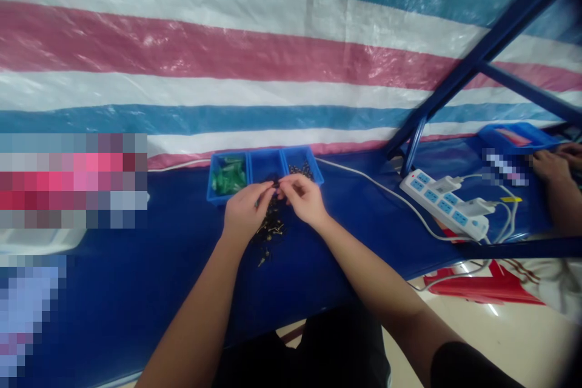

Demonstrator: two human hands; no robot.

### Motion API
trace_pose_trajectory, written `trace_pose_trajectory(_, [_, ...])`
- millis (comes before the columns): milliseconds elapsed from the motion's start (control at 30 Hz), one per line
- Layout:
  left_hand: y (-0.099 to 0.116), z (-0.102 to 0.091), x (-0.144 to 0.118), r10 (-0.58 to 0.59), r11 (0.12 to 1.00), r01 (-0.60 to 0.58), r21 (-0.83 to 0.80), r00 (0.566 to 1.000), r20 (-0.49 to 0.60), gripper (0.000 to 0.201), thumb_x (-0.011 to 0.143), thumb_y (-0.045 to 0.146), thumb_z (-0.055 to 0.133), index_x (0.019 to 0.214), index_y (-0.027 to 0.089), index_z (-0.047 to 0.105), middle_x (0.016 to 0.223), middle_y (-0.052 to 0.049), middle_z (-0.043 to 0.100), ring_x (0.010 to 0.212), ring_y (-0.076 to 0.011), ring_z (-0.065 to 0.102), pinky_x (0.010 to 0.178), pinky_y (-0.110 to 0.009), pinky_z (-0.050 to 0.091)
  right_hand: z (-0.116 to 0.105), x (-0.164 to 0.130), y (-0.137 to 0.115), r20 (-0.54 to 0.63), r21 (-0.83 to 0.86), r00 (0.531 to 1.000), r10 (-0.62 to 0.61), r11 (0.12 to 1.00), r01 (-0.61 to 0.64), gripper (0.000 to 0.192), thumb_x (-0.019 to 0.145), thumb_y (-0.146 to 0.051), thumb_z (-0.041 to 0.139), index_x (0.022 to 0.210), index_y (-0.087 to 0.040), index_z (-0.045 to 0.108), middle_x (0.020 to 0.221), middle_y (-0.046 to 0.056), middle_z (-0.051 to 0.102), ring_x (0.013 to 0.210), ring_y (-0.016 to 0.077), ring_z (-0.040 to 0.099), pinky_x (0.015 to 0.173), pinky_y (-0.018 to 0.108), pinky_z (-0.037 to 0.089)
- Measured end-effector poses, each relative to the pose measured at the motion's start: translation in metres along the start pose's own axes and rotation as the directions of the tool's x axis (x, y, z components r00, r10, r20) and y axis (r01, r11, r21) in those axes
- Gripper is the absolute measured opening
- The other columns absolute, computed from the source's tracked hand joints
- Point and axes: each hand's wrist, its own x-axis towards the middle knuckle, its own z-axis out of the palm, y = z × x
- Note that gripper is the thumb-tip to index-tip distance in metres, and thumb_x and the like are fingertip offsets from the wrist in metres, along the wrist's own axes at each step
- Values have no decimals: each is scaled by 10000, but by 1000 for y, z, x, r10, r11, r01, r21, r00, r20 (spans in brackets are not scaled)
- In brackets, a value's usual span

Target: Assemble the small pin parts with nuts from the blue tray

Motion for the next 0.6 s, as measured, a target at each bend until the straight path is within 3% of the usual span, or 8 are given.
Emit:
trace_pose_trajectory(433, [1,1,-1,-42,999,42,-3,999,3,201,962,260,631,1116,201,745,1028,-55,793,891,-161,758,848,-266,590,-1,-1,-4,17,-49,1000,-21,999,22,314,912,-494,670,992,-191,685,794,30,732,677,136,714,569,242,547])
trace_pose_trajectory(600, [1,0,0,-120,993,120,-13,993,9,212,974,297,618,1111,199,745,986,-53,794,861,-158,757,851,-263,586,-1,-1,-2,36,-88,996,-82,992,85,281,916,-439,677,1035,-187,710,785,32,742,686,139,724,572,241,547])
